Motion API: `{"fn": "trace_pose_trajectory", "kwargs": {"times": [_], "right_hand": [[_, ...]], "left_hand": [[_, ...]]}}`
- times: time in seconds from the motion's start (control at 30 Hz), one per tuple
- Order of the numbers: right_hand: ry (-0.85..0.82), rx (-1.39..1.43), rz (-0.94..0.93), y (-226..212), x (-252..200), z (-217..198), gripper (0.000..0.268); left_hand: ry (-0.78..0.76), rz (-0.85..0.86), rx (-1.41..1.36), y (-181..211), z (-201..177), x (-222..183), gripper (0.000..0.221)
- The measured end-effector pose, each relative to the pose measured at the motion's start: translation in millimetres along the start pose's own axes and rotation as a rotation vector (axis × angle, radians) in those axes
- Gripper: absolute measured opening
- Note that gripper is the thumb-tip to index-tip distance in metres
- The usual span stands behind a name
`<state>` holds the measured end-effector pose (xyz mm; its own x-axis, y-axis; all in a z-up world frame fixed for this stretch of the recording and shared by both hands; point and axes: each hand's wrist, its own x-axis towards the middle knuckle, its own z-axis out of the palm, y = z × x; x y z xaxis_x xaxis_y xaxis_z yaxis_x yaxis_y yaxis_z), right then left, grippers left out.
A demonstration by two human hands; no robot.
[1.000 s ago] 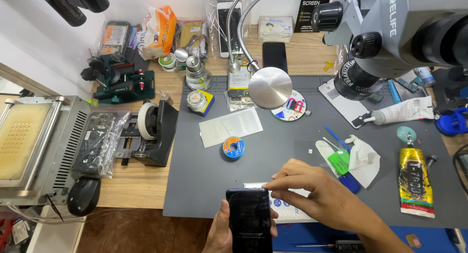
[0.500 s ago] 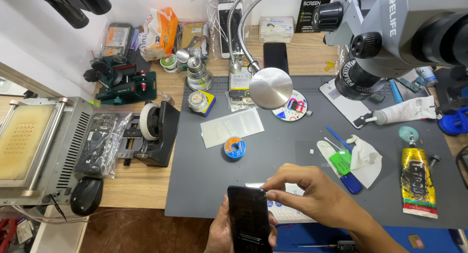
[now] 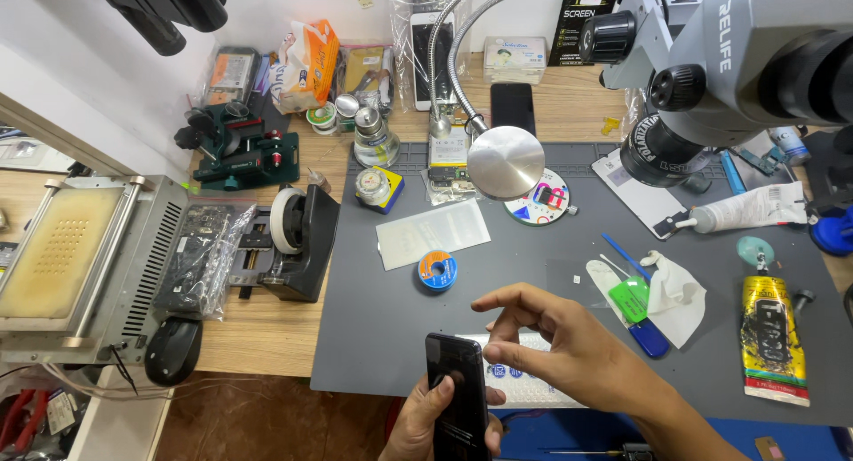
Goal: The person applies adhesive to the edges of a smartphone back cover and then presses it onto the phone chassis. They then handle a second smartphone, peeling off a protective film from its back and wiping the surface with a cloth.
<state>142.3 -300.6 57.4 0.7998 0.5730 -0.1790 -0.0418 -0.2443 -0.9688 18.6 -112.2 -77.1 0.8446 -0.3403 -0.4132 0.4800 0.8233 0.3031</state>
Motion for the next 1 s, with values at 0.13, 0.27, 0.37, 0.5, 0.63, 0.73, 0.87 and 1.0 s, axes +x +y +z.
{"fn": "trace_pose_trajectory", "kwargs": {"times": [0.13, 0.27, 0.37, 0.5, 0.63, 0.73, 0.87, 1.0], "right_hand": [[-0.036, -0.176, -0.130, -9, -4, -2, 0.028], [-0.005, -0.355, -0.228, -12, -8, -3, 0.023], [0.031, -0.380, -0.240, -16, -11, 1, 0.019], [0.057, -0.374, -0.300, -8, -10, 5, 0.016], [0.083, -0.379, -0.484, 2, -8, 9, 0.020], [0.094, -0.405, -0.508, 6, -8, 10, 0.025], [0.091, -0.386, -0.606, 4, -9, 11, 0.023], [0.113, -0.544, -0.765, 8, -8, 11, 0.028]], "left_hand": [[-0.042, 0.072, 0.142, 12, 21, -5, 0.049], [-0.121, 0.212, 0.368, 30, 54, -20, 0.055], [-0.116, 0.263, 0.377, 29, 59, -23, 0.051], [-0.172, 0.368, 0.458, 25, 57, -23, 0.041], [-0.038, 0.324, 0.470, 19, 49, -24, 0.036], [-0.033, 0.305, 0.536, 17, 44, -23, 0.037], [-0.053, 0.365, 0.561, 18, 46, -23, 0.036], [-0.038, 0.347, 0.549, 19, 48, -25, 0.038]]}}
